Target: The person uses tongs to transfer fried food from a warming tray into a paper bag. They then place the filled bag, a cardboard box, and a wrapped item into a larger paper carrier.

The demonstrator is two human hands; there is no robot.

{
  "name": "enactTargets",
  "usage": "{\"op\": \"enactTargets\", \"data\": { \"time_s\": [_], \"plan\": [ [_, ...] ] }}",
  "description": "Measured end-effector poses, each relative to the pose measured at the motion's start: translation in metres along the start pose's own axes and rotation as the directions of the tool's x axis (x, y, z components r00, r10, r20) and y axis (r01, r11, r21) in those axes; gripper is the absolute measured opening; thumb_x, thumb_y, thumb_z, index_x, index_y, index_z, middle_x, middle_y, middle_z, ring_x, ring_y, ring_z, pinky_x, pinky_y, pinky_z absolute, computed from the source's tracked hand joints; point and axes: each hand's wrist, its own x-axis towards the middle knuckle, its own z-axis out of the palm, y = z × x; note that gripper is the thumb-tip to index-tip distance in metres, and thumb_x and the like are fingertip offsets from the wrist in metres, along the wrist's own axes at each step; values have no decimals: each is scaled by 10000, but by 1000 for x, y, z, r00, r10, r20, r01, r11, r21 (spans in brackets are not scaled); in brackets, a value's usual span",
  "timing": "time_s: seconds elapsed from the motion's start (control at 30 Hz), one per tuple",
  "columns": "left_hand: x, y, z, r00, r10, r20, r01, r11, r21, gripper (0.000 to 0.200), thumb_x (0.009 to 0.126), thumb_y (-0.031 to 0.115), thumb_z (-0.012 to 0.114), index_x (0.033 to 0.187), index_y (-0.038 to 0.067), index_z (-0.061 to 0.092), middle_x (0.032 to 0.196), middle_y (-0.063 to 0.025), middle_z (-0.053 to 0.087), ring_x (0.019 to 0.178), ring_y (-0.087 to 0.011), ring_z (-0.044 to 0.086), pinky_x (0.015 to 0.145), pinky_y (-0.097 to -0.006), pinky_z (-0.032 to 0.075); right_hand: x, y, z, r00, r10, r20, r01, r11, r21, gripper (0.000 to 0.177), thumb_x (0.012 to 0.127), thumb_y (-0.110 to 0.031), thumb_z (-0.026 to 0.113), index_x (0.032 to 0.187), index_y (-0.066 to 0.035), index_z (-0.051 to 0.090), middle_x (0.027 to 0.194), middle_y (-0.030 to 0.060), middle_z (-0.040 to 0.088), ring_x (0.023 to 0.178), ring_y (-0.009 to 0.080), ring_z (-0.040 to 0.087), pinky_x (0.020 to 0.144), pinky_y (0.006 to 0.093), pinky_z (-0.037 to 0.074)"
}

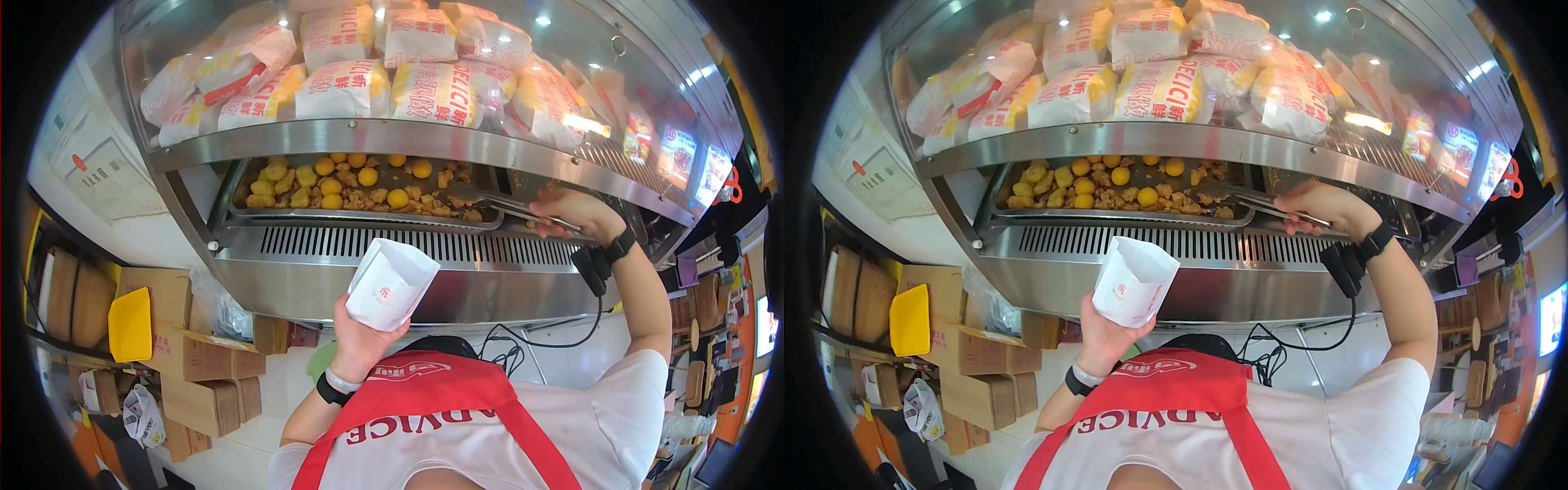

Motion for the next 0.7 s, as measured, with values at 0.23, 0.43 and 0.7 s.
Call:
{"op": "enactTargets", "data": {
  "time_s": [0.23,0.43,0.7],
  "plan": [
    [6,-4,3,998,-60,27,59,998,26,525,826,449,268,1230,144,408,1240,-109,418,1107,-310,422,841,-480,381,-36,6,12,966,-115,232,118,993,1,254,833,-291,556,708,-71,576,638,1,574,468,32,429,399,179,317],
    [13,-9,3,988,-134,76,137,990,-38,544,819,469,273,1235,145,405,1250,-120,405,1114,-320,414,855,-494,368,-42,2,19,949,-168,266,206,971,-122,321,802,-345,597,695,-43,586,575,-22,481,526,39,383,468,215,325],
    [11,-11,-1,990,-126,71,128,991,-33,559,814,480,276,1247,147,398,1265,-123,388,1131,-332,393,860,-506,359,19,-11,3,972,-232,34,194,714,-673,275,746,-262,624,803,7,627,645,129,578,593,214,531,615,306,412]
  ]
}}
